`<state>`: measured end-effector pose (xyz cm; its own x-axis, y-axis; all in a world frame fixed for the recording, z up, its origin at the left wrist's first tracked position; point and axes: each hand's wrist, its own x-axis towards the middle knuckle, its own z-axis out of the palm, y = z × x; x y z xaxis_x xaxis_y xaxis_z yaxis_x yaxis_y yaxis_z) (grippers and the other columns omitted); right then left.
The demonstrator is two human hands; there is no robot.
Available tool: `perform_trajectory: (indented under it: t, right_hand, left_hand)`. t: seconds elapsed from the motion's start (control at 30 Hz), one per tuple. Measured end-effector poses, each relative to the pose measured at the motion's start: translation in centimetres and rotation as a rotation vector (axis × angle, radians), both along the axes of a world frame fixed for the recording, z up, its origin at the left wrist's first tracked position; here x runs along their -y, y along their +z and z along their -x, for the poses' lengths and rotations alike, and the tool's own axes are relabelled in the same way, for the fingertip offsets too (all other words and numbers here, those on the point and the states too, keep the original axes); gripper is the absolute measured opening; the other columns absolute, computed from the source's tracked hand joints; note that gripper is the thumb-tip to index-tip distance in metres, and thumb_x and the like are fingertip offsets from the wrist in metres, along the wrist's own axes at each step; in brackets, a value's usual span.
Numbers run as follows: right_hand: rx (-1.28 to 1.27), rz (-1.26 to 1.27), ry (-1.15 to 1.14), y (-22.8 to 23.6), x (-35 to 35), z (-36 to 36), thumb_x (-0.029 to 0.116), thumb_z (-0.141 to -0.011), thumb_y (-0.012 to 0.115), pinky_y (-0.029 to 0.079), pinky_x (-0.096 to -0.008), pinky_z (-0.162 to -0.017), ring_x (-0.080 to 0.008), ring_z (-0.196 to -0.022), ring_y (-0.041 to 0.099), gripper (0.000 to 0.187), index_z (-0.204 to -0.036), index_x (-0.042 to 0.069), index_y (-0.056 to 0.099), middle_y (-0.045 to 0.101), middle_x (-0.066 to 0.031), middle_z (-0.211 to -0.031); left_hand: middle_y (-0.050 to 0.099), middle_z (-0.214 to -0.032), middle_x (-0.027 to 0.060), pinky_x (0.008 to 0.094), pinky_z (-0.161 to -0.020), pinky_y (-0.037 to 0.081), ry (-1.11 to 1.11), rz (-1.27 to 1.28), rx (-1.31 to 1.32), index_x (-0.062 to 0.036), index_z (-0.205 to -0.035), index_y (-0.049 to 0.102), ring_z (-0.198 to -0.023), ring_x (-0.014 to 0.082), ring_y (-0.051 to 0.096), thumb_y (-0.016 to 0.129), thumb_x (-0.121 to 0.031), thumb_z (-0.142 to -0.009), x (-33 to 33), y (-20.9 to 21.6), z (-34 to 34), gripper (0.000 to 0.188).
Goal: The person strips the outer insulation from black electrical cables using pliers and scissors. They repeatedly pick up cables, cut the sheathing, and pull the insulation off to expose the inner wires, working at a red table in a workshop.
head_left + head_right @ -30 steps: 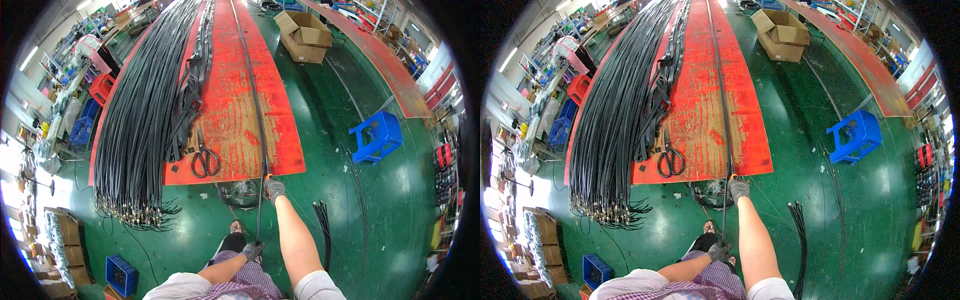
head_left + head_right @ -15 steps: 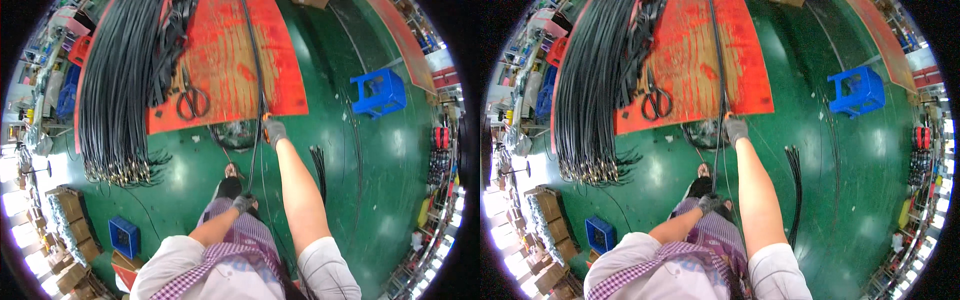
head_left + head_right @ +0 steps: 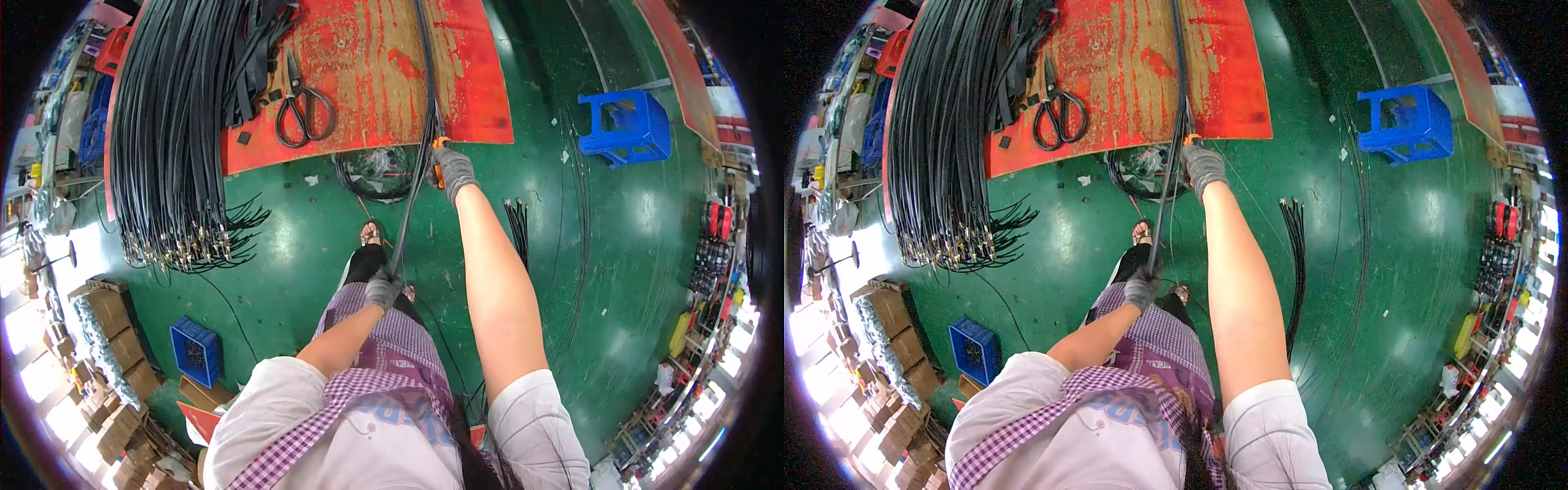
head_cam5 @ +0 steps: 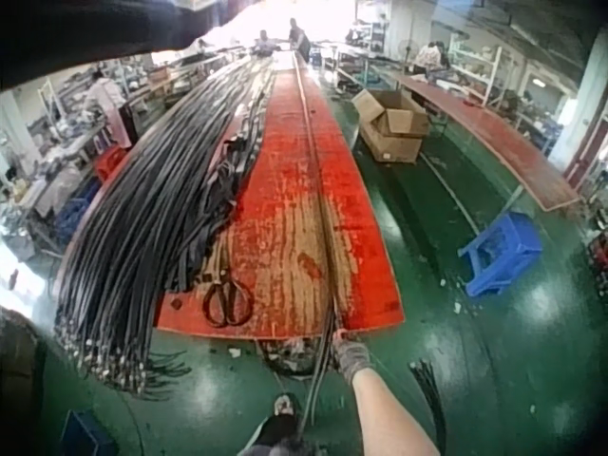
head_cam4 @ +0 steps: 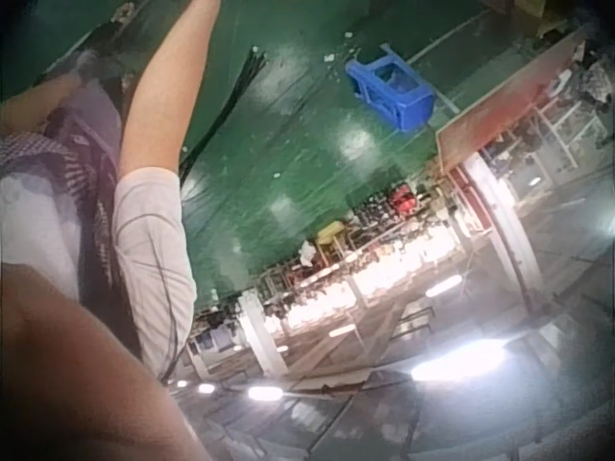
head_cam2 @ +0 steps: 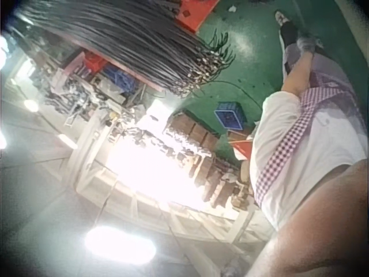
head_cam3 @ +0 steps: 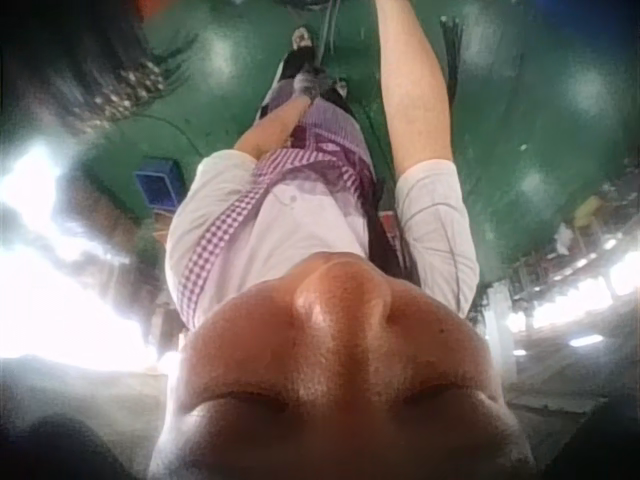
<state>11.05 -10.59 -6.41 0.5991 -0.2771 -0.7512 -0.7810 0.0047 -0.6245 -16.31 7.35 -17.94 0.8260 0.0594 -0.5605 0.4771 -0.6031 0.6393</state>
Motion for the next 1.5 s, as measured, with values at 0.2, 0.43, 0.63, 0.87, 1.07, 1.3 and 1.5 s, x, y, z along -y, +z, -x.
perform_trajectory:
  t: [0.2, 0.43, 0.63, 0.87, 1.07, 1.3, 1.5]
  right_hand:
    - [-0.011, 0.105, 0.104, 4.9, -0.5, -0.2, 0.03, -0.069, 0.05, 0.041, -0.0331, -0.042, -0.0202, -0.046, 0.053, 0.026, -0.068, 0.004, 0.054, 0.052, -0.0091, -0.056]
    - [-0.016, -0.085, 0.037, 5.9, -0.5, -0.7, 0.029, -0.066, 0.055, 0.04, -0.0345, -0.051, -0.0192, -0.051, 0.046, 0.021, -0.073, 0.009, 0.054, 0.05, -0.0065, -0.063]
    - [-0.054, -0.132, -0.008, 4.2, 0.2, 0.0, 0.022, -0.067, 0.052, 0.034, -0.0304, -0.036, -0.0165, -0.041, 0.044, 0.015, -0.061, 0.01, 0.048, 0.045, -0.0042, -0.048]
    - [-0.083, -0.04, 0.174, 5.6, 0.2, -0.6, 0.019, -0.066, 0.053, 0.042, -0.0323, -0.038, -0.0184, -0.039, 0.049, 0.015, -0.067, 0.004, 0.05, 0.049, -0.0076, -0.055]
    - [-0.09, -0.101, 0.058, 5.1, -0.5, -0.7, 0.021, -0.067, 0.053, 0.041, -0.032, -0.038, -0.0187, -0.04, 0.048, 0.016, -0.066, 0.005, 0.05, 0.049, -0.0072, -0.053]
    - [-0.038, -0.105, -0.003, 2.9, 0.8, -0.7, 0.018, -0.067, 0.052, 0.038, -0.0306, -0.036, -0.0191, -0.039, 0.046, 0.013, -0.064, 0.006, 0.048, 0.047, -0.0056, -0.052]
    - [-0.086, -0.27, -0.079, 6.4, -0.3, -0.5, 0.013, -0.063, 0.054, 0.043, -0.031, -0.037, -0.0183, -0.039, 0.047, 0.012, -0.069, 0.005, 0.048, 0.047, -0.0071, -0.056]
  left_hand:
    - [0.038, -0.115, 0.02, 0.0416, -0.07, 0.043, -0.241, -0.21, 0.315, -0.0092, -0.12, 0.025, -0.085, 0.0363, 0.05, 0.042, -0.028, -0.078, 2.7, 7.3, -13.6, 0.048]
    - [0.053, -0.091, 0.0193, 0.0395, -0.069, 0.04, 0.053, 0.095, 0.356, -0.0019, -0.101, 0.044, -0.082, 0.0345, 0.051, 0.046, -0.025, -0.078, 8.3, 15.0, -26.3, 0.033]
    - [0.057, -0.081, 0.0165, 0.0381, -0.071, 0.04, 0.198, 0.381, 0.169, -0.0046, -0.106, 0.043, -0.08, 0.0327, 0.053, 0.052, -0.021, -0.07, 7.3, 11.0, -22.3, 0.04]
    - [0.039, -0.115, 0.0175, 0.0345, -0.088, 0.034, 0.059, -0.587, 0.174, -0.0044, -0.122, 0.025, -0.11, 0.0316, 0.034, 0.05, -0.012, -0.068, 6.5, 7.0, -18.7, 0.06]
    - [0.05, -0.095, 0.0111, 0.03, -0.078, 0.041, 0.248, 0.062, -0.131, -0.0037, -0.103, 0.044, -0.088, 0.0201, 0.05, 0.049, -0.011, -0.071, 5.1, -1.5, -15.4, 0.033]
    - [0.054, -0.072, 0.0071, 0.0345, -0.065, 0.047, 0.218, 1.372, -0.376, -0.0013, -0.09, 0.053, -0.062, 0.0202, 0.053, 0.049, -0.007, -0.072, 8.9, 8.2, -20.6, 0.019]
    - [0.05, -0.06, 0.005, 0.0287, -0.047, 0.044, 0.322, 1.068, -0.643, -0.0018, -0.075, 0.053, -0.048, 0.0143, 0.048, 0.059, -0.019, -0.073, 8.5, 9.8, -13.8, 0.019]
